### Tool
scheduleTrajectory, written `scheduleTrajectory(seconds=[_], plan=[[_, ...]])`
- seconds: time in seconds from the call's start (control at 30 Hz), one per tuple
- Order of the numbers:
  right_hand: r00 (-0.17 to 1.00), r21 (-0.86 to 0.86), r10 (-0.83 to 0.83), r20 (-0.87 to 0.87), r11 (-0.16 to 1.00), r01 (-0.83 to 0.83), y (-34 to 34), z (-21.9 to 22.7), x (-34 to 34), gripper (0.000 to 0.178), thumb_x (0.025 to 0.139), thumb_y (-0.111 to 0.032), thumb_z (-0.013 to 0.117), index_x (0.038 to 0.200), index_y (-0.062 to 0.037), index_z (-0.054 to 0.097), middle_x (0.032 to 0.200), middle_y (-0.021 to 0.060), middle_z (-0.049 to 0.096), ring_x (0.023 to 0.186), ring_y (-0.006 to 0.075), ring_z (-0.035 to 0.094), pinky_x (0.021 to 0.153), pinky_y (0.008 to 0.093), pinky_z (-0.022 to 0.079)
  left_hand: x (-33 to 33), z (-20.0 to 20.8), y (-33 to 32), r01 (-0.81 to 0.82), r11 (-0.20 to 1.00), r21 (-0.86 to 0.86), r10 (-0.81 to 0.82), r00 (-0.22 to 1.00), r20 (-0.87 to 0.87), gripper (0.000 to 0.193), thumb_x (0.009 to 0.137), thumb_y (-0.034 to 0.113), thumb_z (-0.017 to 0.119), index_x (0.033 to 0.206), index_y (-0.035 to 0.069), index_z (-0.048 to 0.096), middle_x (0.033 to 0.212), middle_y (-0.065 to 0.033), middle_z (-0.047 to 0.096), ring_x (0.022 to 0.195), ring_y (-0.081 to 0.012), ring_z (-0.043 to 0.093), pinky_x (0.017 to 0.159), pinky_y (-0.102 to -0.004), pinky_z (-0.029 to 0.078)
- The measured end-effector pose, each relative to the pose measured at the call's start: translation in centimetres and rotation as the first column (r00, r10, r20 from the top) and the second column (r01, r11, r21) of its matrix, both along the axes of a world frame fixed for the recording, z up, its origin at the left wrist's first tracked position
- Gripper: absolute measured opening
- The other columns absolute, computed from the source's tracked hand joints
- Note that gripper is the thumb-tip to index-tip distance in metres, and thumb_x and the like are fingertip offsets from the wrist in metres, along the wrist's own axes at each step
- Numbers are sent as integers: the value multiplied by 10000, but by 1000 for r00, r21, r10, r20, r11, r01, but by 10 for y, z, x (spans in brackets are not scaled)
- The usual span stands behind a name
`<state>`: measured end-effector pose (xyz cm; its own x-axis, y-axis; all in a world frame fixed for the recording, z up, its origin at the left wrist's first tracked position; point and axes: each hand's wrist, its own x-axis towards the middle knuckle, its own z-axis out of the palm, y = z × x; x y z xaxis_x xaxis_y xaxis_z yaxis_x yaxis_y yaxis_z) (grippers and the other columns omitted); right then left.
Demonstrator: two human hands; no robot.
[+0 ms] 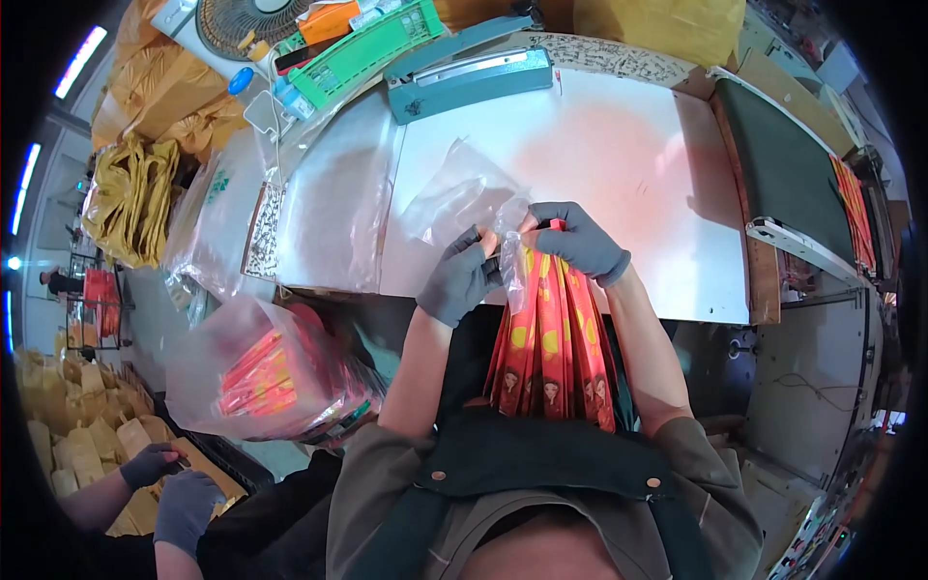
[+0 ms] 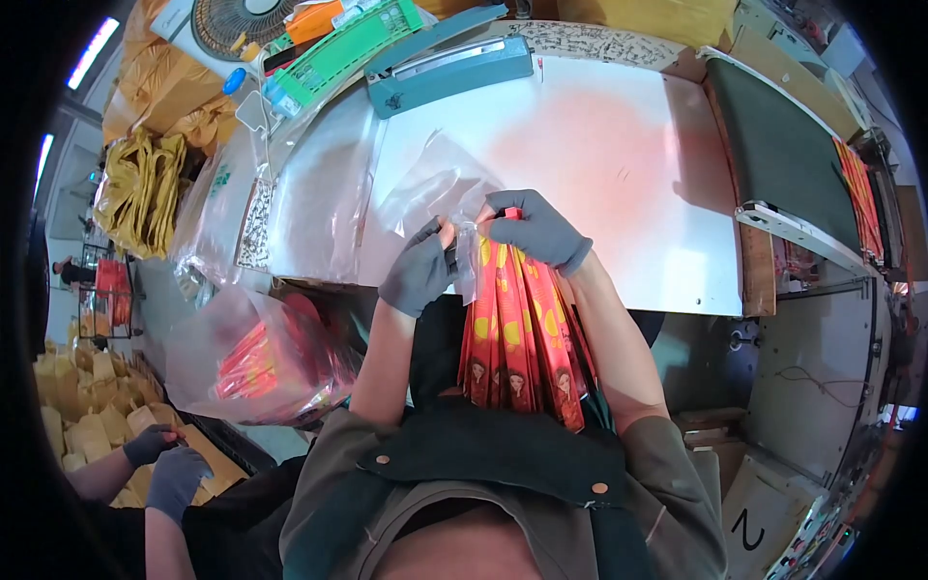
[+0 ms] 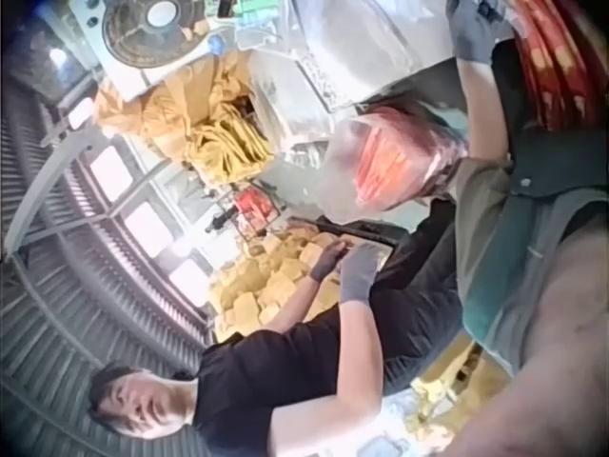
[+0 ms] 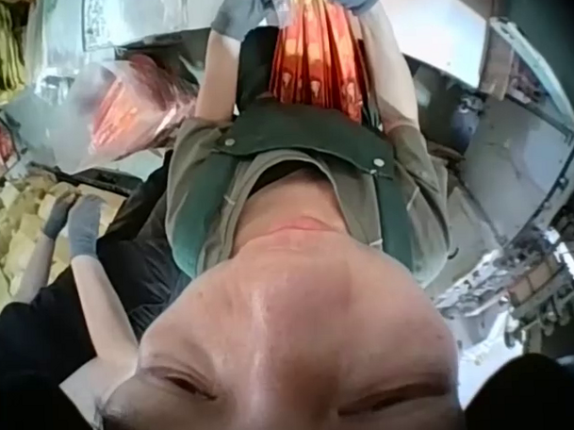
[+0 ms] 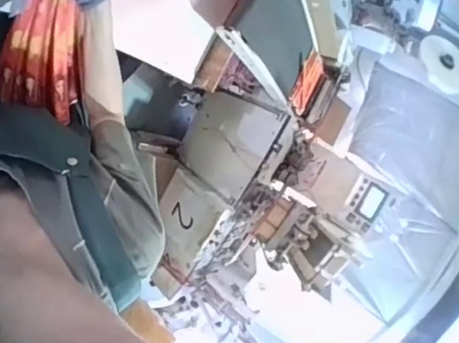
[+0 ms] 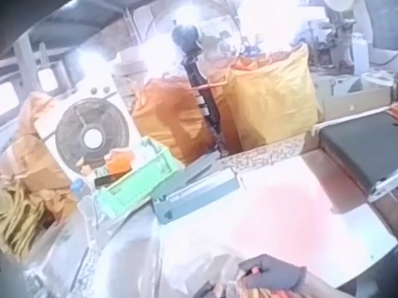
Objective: Packaging bundles of red and yellow paper products into plastic bags and sealing them using a heat sealer.
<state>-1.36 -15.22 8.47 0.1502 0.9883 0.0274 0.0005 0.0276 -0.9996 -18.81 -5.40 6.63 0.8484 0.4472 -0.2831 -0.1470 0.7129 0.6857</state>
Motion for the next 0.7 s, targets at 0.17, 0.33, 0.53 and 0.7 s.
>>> scheduleTrajectory(seconds=[0.17, 0.33, 0.53, 0.7], plan=[[999, -2, 48, -15, 999, -48, -5, -8, 9, 130, 808, -103, 625, 867, 9, 655, 803, 22, 626, 747, 83, 545, 719, 234, 432, -6, -14, 9, -73, 994, -82, 81, 991, 105, 104, 938, 141, 497, 974, 69, 562, 902, -10, 597, 794, -117, 598, 768, -305, 523], [996, -45, -16, -87, 999, 12, -7, 8, -3, 192, 807, -106, 621, 952, 15, 655, 836, 34, 638, 771, 80, 554, 738, 232, 439, 2, -3, -1, -155, 702, 695, 341, 930, -137, 85, 890, 120, 562, 888, 37, 576, 755, -15, 575, 661, -75, 552, 612, -252, 474], [996, -24, 93, 12, 995, -93, 1, -3, 7, 144, 796, -85, 611, 894, 15, 643, 835, 30, 628, 766, 72, 534, 726, 237, 429, 2, 5, -12, -16, 384, 923, 327, 937, -119, 95, 876, 102, 582, 855, 10, 570, 693, -33, 574, 605, -62, 523, 524, -239, 432], [1000, 9, 5, -17, 1000, -5, -5, -8, 10, 102, 789, -84, 608, 833, 4, 635, 799, 22, 608, 780, 81, 524, 738, 246, 416, -3, 8, 1, -248, 969, 6, 248, 968, -24, 95, 928, 82, 489, 905, 28, 564, 861, -72, 602, 764, -174, 616, 739, -333, 554]])
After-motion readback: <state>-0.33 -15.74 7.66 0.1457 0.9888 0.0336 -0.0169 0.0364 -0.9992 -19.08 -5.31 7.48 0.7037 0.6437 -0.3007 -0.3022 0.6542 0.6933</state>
